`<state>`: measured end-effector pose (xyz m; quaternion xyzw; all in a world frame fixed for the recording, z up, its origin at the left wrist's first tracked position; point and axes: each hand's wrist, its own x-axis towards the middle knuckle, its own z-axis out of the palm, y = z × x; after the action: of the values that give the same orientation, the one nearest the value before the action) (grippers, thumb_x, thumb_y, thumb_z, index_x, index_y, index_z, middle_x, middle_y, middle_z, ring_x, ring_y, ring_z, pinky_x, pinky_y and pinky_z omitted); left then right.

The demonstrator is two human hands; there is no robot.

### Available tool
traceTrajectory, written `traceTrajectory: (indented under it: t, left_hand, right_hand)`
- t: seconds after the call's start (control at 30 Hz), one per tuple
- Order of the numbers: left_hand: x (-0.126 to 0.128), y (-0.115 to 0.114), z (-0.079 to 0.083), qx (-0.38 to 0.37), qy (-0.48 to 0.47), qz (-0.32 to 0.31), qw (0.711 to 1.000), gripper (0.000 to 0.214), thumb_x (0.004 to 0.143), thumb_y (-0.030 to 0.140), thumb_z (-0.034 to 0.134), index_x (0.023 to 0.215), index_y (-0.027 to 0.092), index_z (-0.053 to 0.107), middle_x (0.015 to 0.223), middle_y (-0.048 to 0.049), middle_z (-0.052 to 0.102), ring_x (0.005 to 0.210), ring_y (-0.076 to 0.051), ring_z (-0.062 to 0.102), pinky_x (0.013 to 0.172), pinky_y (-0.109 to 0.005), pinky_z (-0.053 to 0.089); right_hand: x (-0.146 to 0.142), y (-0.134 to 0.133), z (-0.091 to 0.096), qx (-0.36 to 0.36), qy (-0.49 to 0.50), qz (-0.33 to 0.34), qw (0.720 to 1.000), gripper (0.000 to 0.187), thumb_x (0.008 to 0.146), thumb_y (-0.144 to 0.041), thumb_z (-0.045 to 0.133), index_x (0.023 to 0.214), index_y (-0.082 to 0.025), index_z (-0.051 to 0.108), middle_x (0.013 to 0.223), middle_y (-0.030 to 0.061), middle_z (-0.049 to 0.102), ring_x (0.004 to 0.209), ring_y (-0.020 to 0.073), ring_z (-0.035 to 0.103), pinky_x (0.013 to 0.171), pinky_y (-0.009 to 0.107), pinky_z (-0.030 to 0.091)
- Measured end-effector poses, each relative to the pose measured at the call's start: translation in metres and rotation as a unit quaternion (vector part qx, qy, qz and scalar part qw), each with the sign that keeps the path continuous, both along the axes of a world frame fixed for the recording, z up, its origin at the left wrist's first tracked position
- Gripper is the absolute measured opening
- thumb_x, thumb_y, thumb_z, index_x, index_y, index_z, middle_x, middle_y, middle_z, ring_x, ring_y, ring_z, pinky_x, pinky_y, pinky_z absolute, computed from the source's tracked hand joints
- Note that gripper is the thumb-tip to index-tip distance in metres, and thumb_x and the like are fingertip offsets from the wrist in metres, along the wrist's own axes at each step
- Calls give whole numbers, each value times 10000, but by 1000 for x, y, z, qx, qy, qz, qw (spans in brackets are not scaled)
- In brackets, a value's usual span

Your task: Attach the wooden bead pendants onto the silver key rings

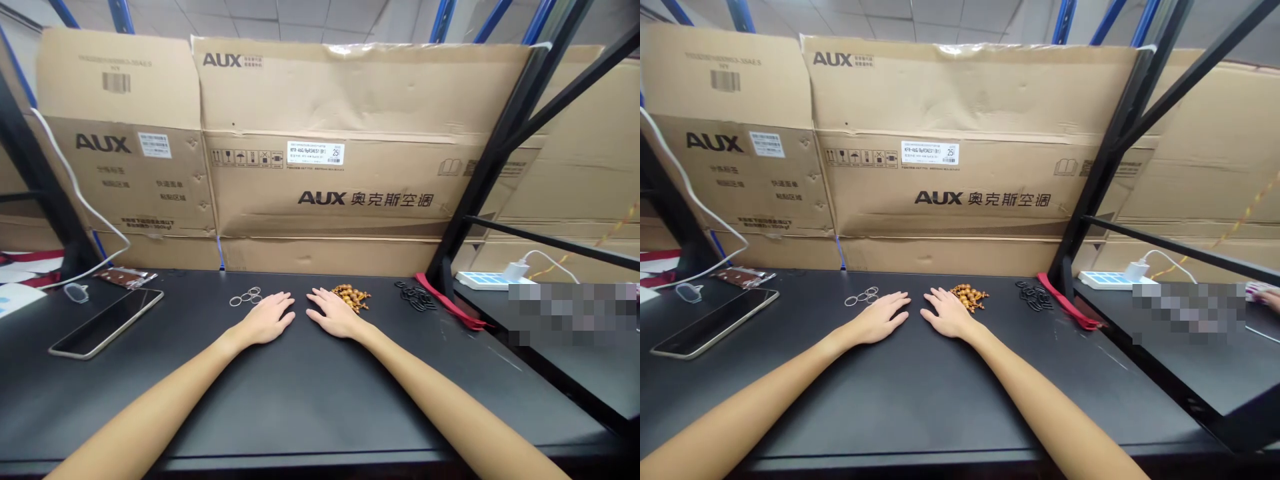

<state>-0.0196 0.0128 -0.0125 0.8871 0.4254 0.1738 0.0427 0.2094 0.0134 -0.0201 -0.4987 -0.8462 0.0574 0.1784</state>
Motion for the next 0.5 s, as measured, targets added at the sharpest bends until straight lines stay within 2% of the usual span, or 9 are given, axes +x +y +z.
traceTrajectory:
  t: [0.5]
  left_hand:
    - [1, -4, 4, -4, 16, 6, 1000, 491, 934, 434, 361, 1296, 141, 517, 1423, -131, 429, 1339, -267, 360, 1113, -424, 272]
  right_hand:
    - [0, 0, -1, 21, -2, 3, 1000, 546, 915, -507, 398, 1335, -172, 491, 1440, 120, 403, 1353, 272, 327, 1117, 429, 258]
